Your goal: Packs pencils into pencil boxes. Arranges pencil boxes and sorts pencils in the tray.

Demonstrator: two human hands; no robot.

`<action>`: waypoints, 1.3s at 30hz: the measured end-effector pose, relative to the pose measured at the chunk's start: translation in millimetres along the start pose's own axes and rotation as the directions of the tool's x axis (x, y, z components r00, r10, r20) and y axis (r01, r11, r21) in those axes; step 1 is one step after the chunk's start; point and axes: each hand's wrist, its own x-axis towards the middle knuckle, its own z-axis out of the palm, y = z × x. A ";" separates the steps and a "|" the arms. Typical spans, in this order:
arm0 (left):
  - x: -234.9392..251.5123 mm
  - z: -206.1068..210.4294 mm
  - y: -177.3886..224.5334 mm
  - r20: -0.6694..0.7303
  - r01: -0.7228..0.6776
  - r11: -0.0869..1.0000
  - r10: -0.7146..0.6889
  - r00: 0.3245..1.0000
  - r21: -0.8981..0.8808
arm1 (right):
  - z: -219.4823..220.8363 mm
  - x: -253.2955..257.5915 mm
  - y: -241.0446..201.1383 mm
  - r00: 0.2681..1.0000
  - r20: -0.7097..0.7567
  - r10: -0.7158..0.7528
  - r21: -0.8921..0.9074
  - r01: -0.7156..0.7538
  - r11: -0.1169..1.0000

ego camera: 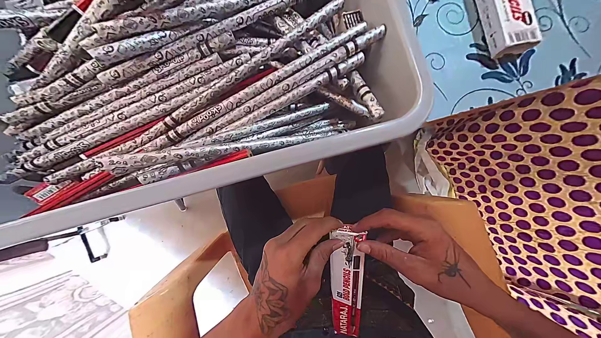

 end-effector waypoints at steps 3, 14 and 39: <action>-2.2 2.1 -6.8 -0.012 0.014 0.998 -0.015 1.000 -0.058 | 9.0 -2.7 6.3 0.998 -0.060 -0.004 0.081 0.009 0.997; -4.9 8.3 -15.6 -0.022 0.096 0.973 -0.103 0.994 -0.212 | 25.9 -3.3 20.0 0.990 -0.139 -0.038 0.120 0.055 0.991; -26.9 5.8 4.7 -0.084 0.168 0.908 -0.216 0.973 -0.385 | 29.7 12.7 -14.5 0.992 -0.025 0.121 0.183 -0.115 0.976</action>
